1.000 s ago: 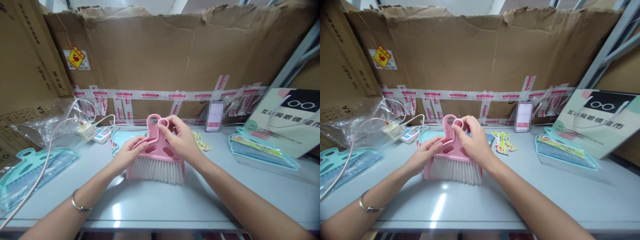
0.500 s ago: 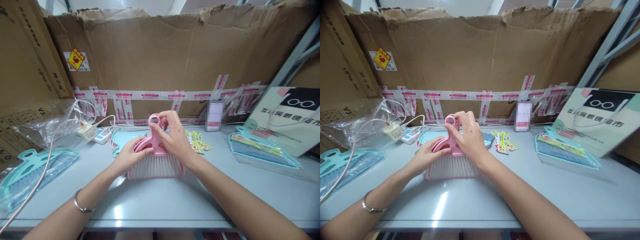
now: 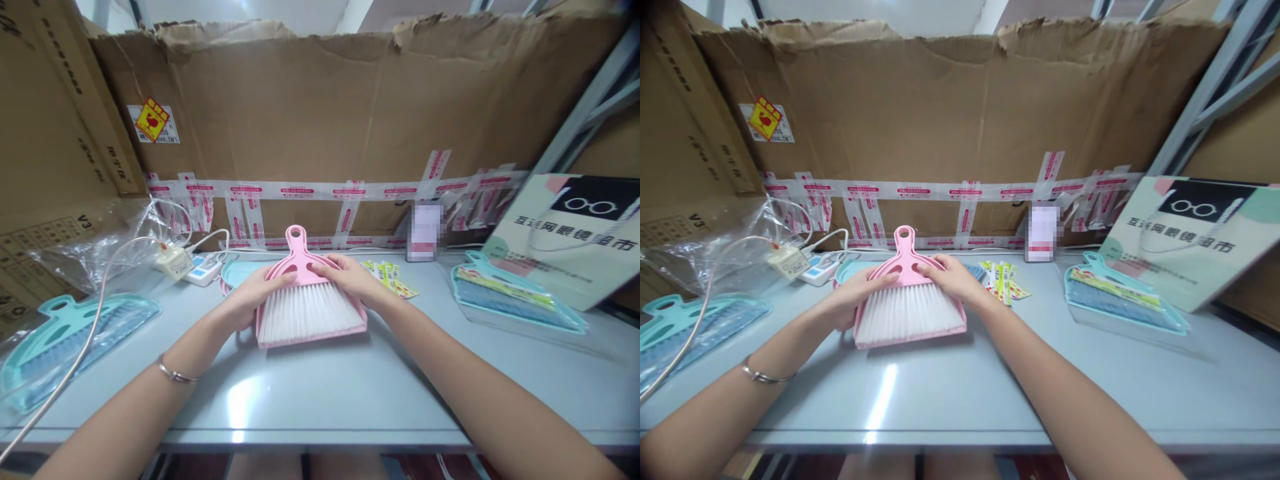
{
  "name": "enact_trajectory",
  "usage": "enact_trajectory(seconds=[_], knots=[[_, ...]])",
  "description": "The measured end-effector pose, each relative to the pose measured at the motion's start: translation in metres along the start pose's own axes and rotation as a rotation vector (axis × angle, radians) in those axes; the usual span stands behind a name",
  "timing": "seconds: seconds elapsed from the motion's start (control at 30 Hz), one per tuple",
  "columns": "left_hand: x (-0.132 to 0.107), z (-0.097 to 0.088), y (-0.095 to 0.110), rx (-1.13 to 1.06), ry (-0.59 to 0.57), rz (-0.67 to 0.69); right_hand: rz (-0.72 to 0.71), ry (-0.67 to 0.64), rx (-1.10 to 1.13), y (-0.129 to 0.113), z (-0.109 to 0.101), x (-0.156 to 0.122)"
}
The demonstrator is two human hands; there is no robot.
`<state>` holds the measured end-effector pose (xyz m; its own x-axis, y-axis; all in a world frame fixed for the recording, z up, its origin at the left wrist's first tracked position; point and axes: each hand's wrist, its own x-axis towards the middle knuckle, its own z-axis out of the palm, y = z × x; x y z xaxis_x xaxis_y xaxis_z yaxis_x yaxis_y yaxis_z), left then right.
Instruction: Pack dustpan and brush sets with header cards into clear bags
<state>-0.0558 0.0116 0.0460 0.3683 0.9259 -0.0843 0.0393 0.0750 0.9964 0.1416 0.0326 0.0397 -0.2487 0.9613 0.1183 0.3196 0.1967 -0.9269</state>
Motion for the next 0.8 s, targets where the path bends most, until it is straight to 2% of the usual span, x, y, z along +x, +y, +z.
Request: enact_trajectory(seconds=[0.13, 0.3, 0.37, 0.53, 0.8], knots=[[-0.002, -0.004, -0.001, -0.011, 0.032, 0.015, 0.043, 0.102, 0.082, 0.004, 0.003, 0.003], [-0.002, -0.004, -0.009, 0.006, 0.041, -0.002, 0.135, -0.086, 0.136, 0.000, -0.003, 0.007], [-0.002, -0.001, -0.011, 0.031, 0.029, 0.008, 0.172, -0.124, 0.151, -0.005, -0.005, 0.012], [-0.002, 0.004, -0.014, 0.039, 0.038, -0.031, 0.226, -0.159, 0.218, -0.010, 0.000, 0.025], [-0.004, 0.001, -0.010, -0.048, 0.082, -0.037, 0.215, -0.142, 0.051, -0.013, 0.006, 0.039]])
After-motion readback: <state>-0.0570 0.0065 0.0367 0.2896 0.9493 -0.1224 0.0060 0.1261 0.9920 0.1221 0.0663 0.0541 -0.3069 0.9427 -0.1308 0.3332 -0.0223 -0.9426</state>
